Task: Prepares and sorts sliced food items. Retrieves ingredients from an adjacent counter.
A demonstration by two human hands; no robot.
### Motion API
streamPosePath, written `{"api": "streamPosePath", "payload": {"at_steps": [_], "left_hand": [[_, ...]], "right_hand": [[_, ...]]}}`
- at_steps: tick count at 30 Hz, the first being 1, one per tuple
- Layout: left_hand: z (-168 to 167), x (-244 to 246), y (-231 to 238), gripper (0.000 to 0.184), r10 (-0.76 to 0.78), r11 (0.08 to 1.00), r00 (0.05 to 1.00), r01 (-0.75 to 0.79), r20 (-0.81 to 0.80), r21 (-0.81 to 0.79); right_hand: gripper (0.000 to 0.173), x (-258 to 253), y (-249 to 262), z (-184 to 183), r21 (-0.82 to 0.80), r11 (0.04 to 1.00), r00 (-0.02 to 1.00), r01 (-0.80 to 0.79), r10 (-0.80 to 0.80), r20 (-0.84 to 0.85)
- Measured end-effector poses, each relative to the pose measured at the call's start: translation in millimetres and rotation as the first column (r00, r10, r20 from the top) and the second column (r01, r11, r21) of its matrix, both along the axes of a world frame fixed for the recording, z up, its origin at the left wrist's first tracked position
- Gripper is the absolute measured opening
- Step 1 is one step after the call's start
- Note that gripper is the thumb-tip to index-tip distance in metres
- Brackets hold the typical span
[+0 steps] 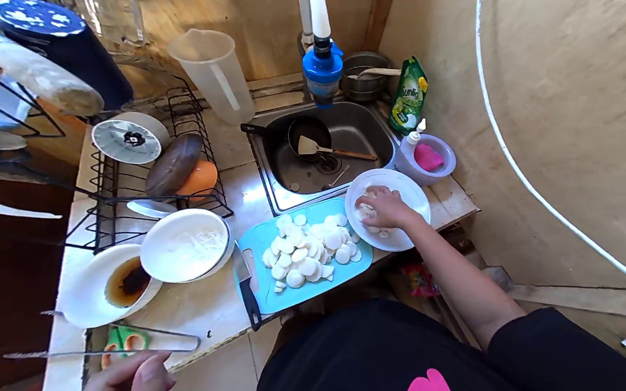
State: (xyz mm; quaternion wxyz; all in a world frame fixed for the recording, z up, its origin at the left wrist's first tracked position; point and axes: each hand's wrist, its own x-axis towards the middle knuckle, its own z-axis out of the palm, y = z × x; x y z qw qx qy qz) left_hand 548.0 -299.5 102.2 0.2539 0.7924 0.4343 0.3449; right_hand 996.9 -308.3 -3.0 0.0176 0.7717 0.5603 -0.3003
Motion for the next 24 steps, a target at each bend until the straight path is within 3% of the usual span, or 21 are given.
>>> {"api": "streamPosePath", "payload": {"at_steps": [6, 13, 16, 20, 22, 24], "left_hand": [[-2.3, -2.2, -5.2, 0.037, 0.046, 0.999, 0.998, -0.046, 0.04, 0.003], [-7.2, -12.7, -10.5, 0.038, 0.095, 0.995, 0.995, -0.094, 0.032, -0.021], [-9.6, -13.4, -10.8, 0.037, 0.101, 0.995, 0.994, -0.1, 0.037, -0.026], [-8.1, -6.5, -8.6, 0.037, 0.068, 0.997, 0.996, -0.066, 0.05, -0.03], [-3.7, -1.9, -8.3, 0.037, 0.061, 0.998, 0.997, -0.061, 0.043, -0.02], [-1.5, 0.1, -8.0, 0.037, 0.056, 0.998, 0.998, -0.056, 0.041, -0.002]], "right_hand": [[0.039, 1.4, 1.8, -24.7, 0.043, 0.997, 0.998, -0.059, 0.058, 0.031], [0.026, 37.6, -2.6, 17.7, 0.132, 0.991, 0.989, 0.004, 0.015, -0.145], [0.042, 51.2, -10.0, 27.7, 0.109, 0.993, 0.993, 0.033, -0.021, -0.112], [0.098, 39.8, -0.2, 9.8, -0.124, 0.991, 0.998, 0.056, -0.056, 0.0], [0.1, 26.4, 7.2, 3.6, -0.207, 0.978, 0.999, -0.004, 0.011, 0.032], [0.087, 21.8, 10.8, -2.6, -0.213, 0.976, 0.997, -0.045, 0.055, 0.044]]}}
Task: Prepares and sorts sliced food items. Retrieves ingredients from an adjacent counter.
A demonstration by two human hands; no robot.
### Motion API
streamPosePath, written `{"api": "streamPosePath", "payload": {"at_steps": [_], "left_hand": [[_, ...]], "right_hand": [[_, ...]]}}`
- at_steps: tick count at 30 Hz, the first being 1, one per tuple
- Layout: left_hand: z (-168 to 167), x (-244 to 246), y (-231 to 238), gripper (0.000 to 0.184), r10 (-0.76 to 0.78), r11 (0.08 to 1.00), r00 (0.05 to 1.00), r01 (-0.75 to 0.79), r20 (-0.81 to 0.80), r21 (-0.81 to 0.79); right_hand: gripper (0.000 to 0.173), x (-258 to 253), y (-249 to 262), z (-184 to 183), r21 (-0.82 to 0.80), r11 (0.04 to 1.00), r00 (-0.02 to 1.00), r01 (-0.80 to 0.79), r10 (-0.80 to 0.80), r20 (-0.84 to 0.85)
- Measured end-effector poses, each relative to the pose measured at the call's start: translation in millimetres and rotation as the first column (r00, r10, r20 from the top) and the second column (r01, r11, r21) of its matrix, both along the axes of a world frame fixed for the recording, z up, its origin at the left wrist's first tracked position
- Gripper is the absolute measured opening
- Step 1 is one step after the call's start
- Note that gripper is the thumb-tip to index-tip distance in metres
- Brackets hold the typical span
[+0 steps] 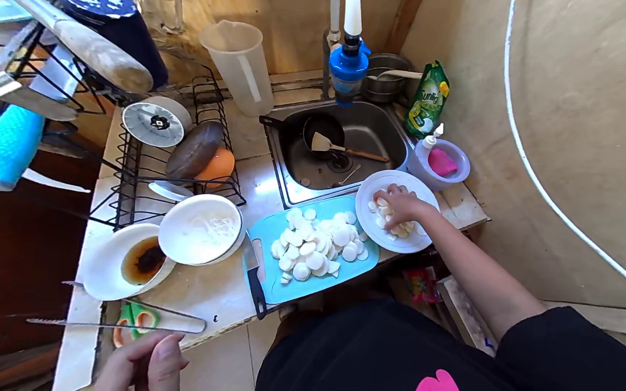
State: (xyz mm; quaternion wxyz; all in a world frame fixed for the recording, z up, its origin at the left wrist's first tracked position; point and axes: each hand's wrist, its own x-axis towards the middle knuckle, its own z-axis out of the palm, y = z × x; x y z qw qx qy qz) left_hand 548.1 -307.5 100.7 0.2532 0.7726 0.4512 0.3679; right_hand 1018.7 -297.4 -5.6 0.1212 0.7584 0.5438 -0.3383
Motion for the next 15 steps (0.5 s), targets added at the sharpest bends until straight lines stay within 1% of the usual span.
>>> {"api": "streamPosePath", "payload": {"at_steps": [3, 6, 8, 11, 12, 13, 15], "left_hand": [[-0.1, 2.3, 1.1, 0.036, -0.01, 1.0, 1.0, 0.01, -0.001, 0.018], [-0.2, 0.6, 0.8, 0.036, -0.014, 1.0, 1.0, 0.014, -0.001, 0.015], [0.6, -2.8, 0.1, 0.036, -0.016, 1.0, 1.0, 0.016, -0.006, 0.017], [0.0, -8.4, 0.5, 0.035, -0.01, 1.0, 1.0, 0.01, -0.018, 0.016], [0.1, -9.1, 0.4, 0.035, -0.006, 1.0, 1.0, 0.006, -0.022, 0.014], [0.4, -9.3, 0.7, 0.035, -0.004, 1.0, 1.0, 0.004, -0.026, 0.014], [0.9, -8.1, 1.2, 0.035, -0.008, 1.0, 1.0, 0.009, -0.026, 0.015]], "right_hand": [[0.068, 6.7, 1.0, -13.4, 0.059, 0.998, 1.0, -0.027, 0.027, 0.009], [0.053, 17.3, 1.8, -16.2, 0.114, 0.993, 0.998, -0.037, 0.044, -0.054], [0.04, 25.1, -0.3, -11.7, 0.176, 0.984, 0.991, -0.01, 0.033, -0.129], [0.027, 33.1, -10.8, 4.7, 0.284, 0.955, 0.977, 0.089, -0.028, -0.214], [0.026, 35.0, -17.0, 11.1, 0.312, 0.943, 0.971, 0.114, -0.039, -0.237], [0.03, 36.9, -24.5, 16.4, 0.332, 0.933, 0.965, 0.135, -0.047, -0.259], [0.048, 38.3, -40.9, 24.0, 0.308, 0.937, 0.963, 0.166, -0.087, -0.254]]}}
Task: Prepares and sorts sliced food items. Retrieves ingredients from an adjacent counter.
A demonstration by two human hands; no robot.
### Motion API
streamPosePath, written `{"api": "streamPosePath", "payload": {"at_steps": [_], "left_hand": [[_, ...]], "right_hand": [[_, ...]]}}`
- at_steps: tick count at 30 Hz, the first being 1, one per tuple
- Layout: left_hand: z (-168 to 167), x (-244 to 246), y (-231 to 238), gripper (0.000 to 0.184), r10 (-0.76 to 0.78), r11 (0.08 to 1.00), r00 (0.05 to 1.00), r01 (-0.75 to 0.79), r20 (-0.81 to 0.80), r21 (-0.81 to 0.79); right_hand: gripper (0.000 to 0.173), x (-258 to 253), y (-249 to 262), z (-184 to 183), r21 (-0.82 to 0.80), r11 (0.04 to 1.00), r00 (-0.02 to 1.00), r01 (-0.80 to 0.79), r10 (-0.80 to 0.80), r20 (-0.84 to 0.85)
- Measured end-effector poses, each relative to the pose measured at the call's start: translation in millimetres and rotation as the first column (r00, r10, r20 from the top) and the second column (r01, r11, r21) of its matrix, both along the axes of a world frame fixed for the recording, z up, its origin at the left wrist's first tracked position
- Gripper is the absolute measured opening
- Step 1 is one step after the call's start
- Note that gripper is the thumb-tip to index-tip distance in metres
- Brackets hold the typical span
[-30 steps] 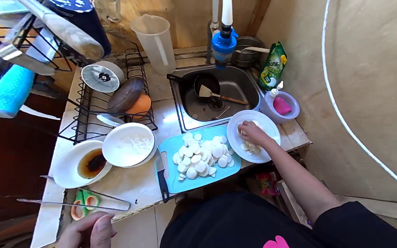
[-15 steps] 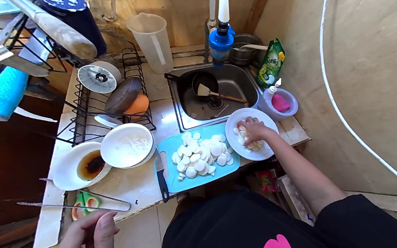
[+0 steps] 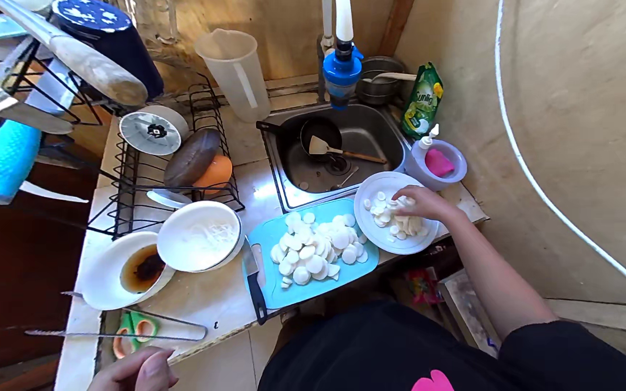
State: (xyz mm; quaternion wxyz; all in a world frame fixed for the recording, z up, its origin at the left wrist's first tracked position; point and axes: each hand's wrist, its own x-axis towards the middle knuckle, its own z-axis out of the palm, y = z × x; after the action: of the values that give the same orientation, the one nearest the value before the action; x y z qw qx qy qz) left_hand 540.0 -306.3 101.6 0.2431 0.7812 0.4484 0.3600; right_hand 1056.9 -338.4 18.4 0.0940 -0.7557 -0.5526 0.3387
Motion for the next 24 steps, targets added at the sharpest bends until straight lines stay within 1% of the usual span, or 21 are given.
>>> {"api": "streamPosePath", "payload": {"at_steps": [2, 3, 4, 5, 7, 10, 12, 15, 18, 19, 20, 22, 24], "left_hand": [[0.0, 1.8, 0.7, 0.035, -0.006, 1.0, 1.0, 0.006, 0.005, -0.004], [-0.5, 2.7, 1.3, 0.035, -0.004, 1.0, 1.0, 0.004, 0.006, -0.008], [-0.8, 3.8, 2.1, 0.035, -0.001, 1.0, 1.0, 0.001, 0.007, -0.013], [-1.0, 5.2, 3.2, 0.035, 0.001, 1.0, 1.0, -0.001, 0.005, -0.018], [-0.9, 8.2, 5.5, 0.035, -0.01, 1.0, 1.0, 0.01, 0.008, -0.022], [0.2, 14.7, 8.9, 0.034, -0.037, 0.999, 0.999, 0.038, 0.025, -0.008], [1.9, 18.5, 9.7, 0.034, -0.048, 0.999, 0.998, 0.048, 0.037, -0.001], [4.4, 19.3, 9.1, 0.035, -0.046, 0.999, 0.999, 0.046, 0.029, 0.005], [3.0, 13.1, 8.2, 0.036, -0.044, 0.999, 0.999, 0.044, 0.01, -0.001], [2.3, 11.5, 7.8, 0.036, -0.039, 0.999, 0.999, 0.039, 0.007, -0.001], [2.0, 10.7, 7.0, 0.036, -0.034, 0.999, 0.999, 0.034, 0.01, -0.002], [1.1, 9.0, 5.4, 0.034, -0.025, 1.0, 0.999, 0.025, 0.02, -0.01], [0.0, 7.4, 3.9, 0.035, -0.021, 1.0, 1.0, 0.021, 0.021, -0.013]], "right_hand": [[0.073, -7.1, -14.9, 2.6, -0.129, 0.99, 0.997, 0.055, -0.047, 0.066], [0.082, -13.7, -20.2, 0.3, -0.193, 0.978, 0.992, 0.082, -0.061, 0.113], [0.088, -20.9, -23.9, -4.9, -0.235, 0.967, 0.984, 0.102, -0.064, 0.165], [0.088, -27.7, -25.5, -12.4, -0.245, 0.963, 0.974, 0.116, -0.063, 0.216], [0.082, -38.8, -22.3, -26.7, -0.21, 0.966, 0.954, 0.15, -0.086, 0.288], [0.071, -42.7, -9.5, -36.1, -0.183, 0.965, 0.947, 0.186, -0.126, 0.297], [0.06, -34.8, -2.9, -33.3, -0.168, 0.97, 0.96, 0.175, -0.131, 0.247], [0.047, -20.9, 3.4, -18.0, -0.145, 0.977, 0.983, 0.155, -0.138, 0.119], [0.039, -13.0, 4.9, -11.9, -0.02, 0.986, 0.986, 0.168, -0.168, -0.012], [0.04, -12.8, 5.4, -8.6, 0.003, 0.987, 0.986, 0.16, -0.16, -0.04], [0.046, -13.3, 6.5, -5.3, 0.01, 0.99, 0.988, 0.144, -0.143, -0.054], [0.063, -16.0, 11.8, -2.6, -0.021, 0.994, 0.993, 0.111, -0.112, -0.035], [0.081, -22.2, 20.5, -5.9, -0.105, 0.991, 0.996, 0.079, -0.075, 0.038]]}}
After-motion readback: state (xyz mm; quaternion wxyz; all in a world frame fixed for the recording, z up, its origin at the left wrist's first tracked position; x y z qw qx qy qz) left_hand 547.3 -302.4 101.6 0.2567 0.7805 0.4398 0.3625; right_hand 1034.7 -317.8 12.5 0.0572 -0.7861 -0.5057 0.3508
